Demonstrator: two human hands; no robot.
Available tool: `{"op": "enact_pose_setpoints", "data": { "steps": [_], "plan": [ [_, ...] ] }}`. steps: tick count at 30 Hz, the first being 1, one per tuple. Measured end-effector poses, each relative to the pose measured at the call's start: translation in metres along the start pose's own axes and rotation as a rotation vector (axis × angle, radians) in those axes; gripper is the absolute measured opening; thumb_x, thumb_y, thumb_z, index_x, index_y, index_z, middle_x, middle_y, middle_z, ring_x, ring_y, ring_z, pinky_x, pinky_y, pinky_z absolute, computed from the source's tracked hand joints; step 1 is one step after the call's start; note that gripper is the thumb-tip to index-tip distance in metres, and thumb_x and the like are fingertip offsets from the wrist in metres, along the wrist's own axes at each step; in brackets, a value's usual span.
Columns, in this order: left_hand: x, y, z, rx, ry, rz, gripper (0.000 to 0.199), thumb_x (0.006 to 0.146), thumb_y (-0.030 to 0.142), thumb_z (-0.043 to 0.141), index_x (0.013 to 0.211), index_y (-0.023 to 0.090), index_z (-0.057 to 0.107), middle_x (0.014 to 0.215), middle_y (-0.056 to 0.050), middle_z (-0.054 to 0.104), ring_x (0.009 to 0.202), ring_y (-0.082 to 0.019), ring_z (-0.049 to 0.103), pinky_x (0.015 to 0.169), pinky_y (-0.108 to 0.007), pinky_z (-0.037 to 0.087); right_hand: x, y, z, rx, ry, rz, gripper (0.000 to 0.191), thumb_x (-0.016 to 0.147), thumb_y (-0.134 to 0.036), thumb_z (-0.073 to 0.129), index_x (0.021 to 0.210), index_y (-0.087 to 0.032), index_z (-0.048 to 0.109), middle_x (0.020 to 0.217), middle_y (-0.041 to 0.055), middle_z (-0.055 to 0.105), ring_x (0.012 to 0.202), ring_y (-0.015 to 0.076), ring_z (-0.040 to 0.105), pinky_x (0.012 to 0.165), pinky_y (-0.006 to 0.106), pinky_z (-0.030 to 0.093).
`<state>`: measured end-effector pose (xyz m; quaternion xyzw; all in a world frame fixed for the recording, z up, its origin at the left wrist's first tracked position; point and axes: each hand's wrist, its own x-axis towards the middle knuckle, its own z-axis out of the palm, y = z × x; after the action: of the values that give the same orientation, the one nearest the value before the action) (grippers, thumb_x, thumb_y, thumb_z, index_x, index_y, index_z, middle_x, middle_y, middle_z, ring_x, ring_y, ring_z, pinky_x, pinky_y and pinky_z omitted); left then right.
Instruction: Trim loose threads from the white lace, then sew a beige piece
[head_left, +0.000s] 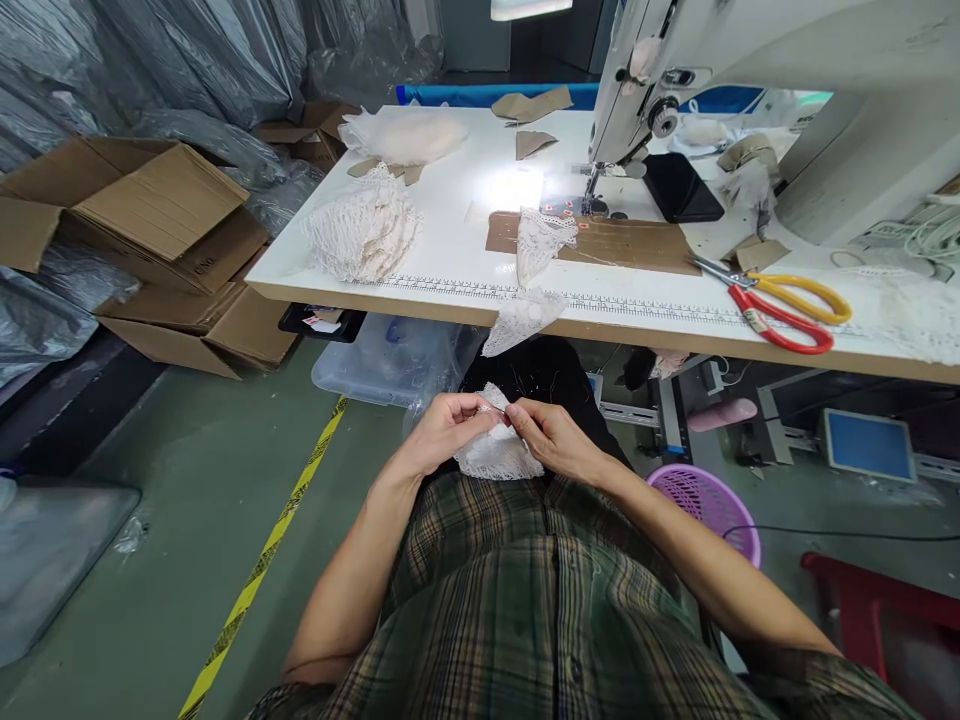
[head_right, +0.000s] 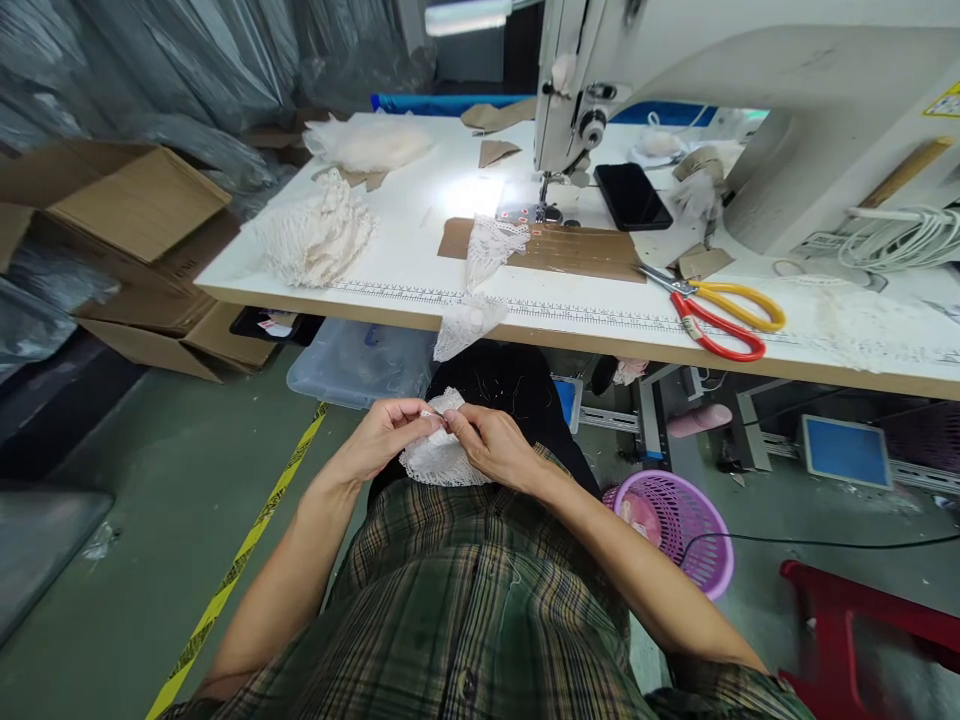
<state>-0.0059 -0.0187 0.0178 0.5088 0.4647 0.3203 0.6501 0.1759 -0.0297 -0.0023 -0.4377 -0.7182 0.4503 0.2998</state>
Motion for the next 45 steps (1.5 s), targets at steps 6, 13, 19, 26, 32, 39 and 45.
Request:
{"op": "enact_pose_setpoints", "data": {
  "steps": [6, 13, 19, 26, 32, 39, 45],
  "plan": [
    [0.0, -0.002, 0.003, 0.009, 0.008, -0.019, 0.026, 0.073, 0.037, 0.072, 0.069, 0.012, 0.066, 0.062, 0.001, 0.059, 0.054, -0.008, 0.048, 0.051, -0.02, 0.035, 0.001, 0.008, 0.007, 0.046, 0.078, 0.088, 0.041, 0.096, -0.052, 0.036, 0.073, -0.019, 0.048, 0.063, -0.0033, 0.045, 0.058, 0.0113, 0.041, 0.055, 0.024, 0.03],
    [0.008, -0.019, -0.005, 0.222, 0.028, 0.075, 0.034, 0.082, 0.046, 0.062, 0.093, 0.014, 0.068, 0.083, -0.005, 0.066, 0.073, -0.016, 0.06, 0.062, -0.026, 0.046, -0.013, 0.012, 0.002, 0.13, -0.136, 0.108, 0.032, 0.086, -0.049, 0.056, 0.084, -0.019, 0.047, 0.068, -0.0047, 0.044, 0.057, 0.009, 0.039, 0.051, 0.021, 0.032],
    [0.06, -0.026, -0.017, 0.407, 0.361, 0.336, 0.052, 0.073, 0.039, 0.072, 0.119, 0.017, 0.058, 0.123, -0.012, 0.058, 0.108, -0.023, 0.058, 0.083, -0.032, 0.048, -0.01, 0.014, -0.015, -0.192, 0.081, 0.19, 0.023, 0.087, -0.041, 0.052, 0.08, -0.02, 0.048, 0.053, -0.0072, 0.039, 0.048, 0.0097, 0.035, 0.048, 0.023, 0.026],
    [0.054, -0.007, 0.007, 0.663, 0.257, 0.556, 0.025, 0.086, 0.034, 0.058, 0.069, 0.016, 0.062, 0.068, -0.001, 0.064, 0.065, -0.013, 0.058, 0.066, -0.026, 0.044, -0.001, -0.007, -0.026, -0.137, 0.308, -0.002, 0.023, 0.088, -0.041, 0.05, 0.078, -0.021, 0.047, 0.063, -0.0029, 0.049, 0.054, 0.0108, 0.041, 0.052, 0.023, 0.033],
    [0.022, -0.016, 0.03, 0.939, 0.026, 0.781, 0.023, 0.088, 0.025, 0.056, 0.066, 0.017, 0.061, 0.064, -0.002, 0.062, 0.065, -0.014, 0.057, 0.068, -0.029, 0.042, 0.007, -0.007, -0.02, -0.304, 0.526, 0.073, 0.026, 0.082, -0.043, 0.057, 0.09, -0.019, 0.053, 0.074, 0.0006, 0.059, 0.055, 0.0118, 0.047, 0.057, 0.024, 0.037],
    [0.025, -0.007, 0.008, 0.556, 0.167, 0.703, 0.034, 0.077, 0.037, 0.068, 0.104, 0.016, 0.062, 0.104, -0.01, 0.06, 0.097, -0.022, 0.057, 0.085, -0.034, 0.046, -0.002, -0.008, -0.02, -0.108, 0.287, -0.003, 0.012, 0.084, -0.027, 0.051, 0.081, -0.018, 0.058, 0.067, -0.0011, 0.055, 0.057, 0.0106, 0.046, 0.056, 0.022, 0.037],
    [0.041, -0.013, -0.001, -0.048, -0.326, 0.33, 0.049, 0.075, 0.053, 0.065, 0.109, 0.018, 0.065, 0.127, -0.013, 0.055, 0.115, -0.029, 0.053, 0.096, -0.041, 0.042, -0.014, -0.012, -0.014, 0.018, 0.101, -0.111, 0.011, 0.086, -0.024, 0.051, 0.082, -0.017, 0.058, 0.072, -0.0003, 0.057, 0.062, 0.0106, 0.048, 0.06, 0.022, 0.039]
  ]
}}
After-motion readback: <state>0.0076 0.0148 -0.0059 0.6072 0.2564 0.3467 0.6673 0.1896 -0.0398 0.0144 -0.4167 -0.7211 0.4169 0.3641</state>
